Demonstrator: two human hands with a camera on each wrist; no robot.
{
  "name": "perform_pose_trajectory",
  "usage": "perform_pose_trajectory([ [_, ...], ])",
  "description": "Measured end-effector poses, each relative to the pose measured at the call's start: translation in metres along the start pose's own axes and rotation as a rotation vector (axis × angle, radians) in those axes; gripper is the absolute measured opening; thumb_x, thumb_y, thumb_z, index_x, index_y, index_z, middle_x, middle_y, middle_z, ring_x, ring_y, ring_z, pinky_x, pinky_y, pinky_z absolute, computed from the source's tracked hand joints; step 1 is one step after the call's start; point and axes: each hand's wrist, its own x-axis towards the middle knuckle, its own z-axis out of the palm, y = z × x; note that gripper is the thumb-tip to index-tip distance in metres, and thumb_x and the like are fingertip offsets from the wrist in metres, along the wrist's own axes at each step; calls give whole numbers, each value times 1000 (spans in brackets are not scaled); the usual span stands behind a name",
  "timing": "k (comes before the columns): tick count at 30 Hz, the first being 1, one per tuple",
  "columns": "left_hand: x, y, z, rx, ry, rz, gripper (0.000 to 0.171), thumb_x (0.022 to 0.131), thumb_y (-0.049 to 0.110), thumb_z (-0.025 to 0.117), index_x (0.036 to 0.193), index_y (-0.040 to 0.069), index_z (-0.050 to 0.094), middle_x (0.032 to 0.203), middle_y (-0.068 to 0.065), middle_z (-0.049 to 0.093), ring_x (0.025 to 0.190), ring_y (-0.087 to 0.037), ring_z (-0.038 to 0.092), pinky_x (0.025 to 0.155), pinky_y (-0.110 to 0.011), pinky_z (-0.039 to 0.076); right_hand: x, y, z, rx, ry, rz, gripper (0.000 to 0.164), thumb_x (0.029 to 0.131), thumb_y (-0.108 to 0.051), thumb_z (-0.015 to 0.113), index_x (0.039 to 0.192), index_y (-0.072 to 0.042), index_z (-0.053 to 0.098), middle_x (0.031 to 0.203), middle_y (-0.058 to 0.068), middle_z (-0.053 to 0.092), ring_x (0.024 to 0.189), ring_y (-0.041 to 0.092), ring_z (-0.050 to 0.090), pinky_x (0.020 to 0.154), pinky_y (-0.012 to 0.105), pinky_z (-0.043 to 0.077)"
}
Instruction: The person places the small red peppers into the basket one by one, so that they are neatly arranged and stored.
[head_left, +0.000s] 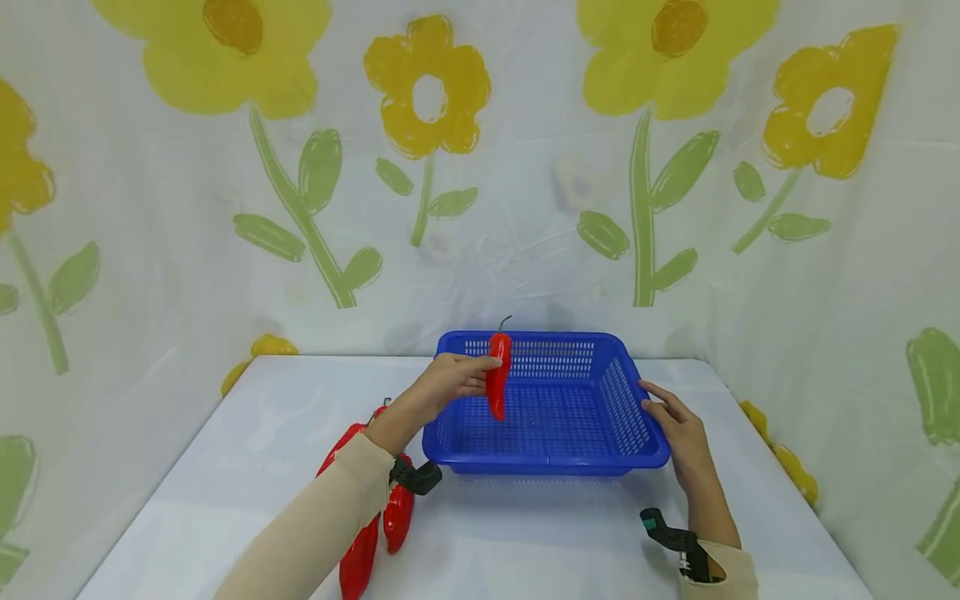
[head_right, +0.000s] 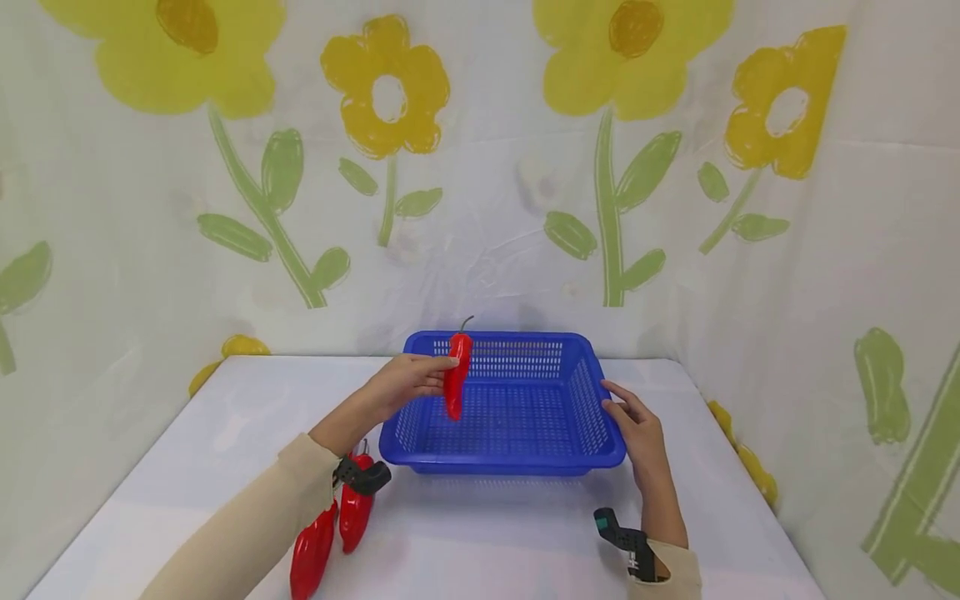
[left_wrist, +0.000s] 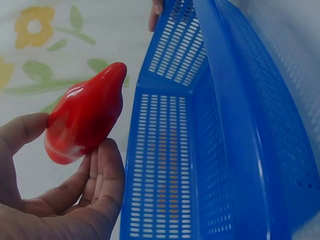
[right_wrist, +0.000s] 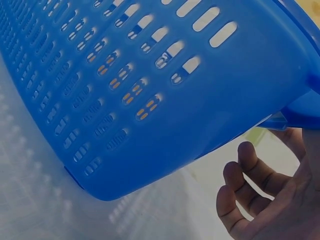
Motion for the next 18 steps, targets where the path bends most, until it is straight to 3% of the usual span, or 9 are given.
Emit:
perform_pose_trajectory([
  [10, 19, 1, 21, -42, -39, -19, 48, 91, 28, 74, 119, -10, 64, 106, -18, 70, 91, -25, 70, 96, -44, 53, -1, 1, 2, 17, 10, -5, 55, 99, -48, 59, 147, -21, 52, 112, -1, 61, 99, 11, 60, 81, 16, 51],
  [18, 35, 12, 41, -71, -141, -117, 48, 91, 21, 73, 123, -10, 58, 110, -20, 68, 95, -28, 70, 98, -46, 51, -1, 1, 1, 19, 9, -17, 53, 99, -47, 59, 146, -22, 54, 115, 4, 60, 100, 14, 59, 81, 17, 52],
])
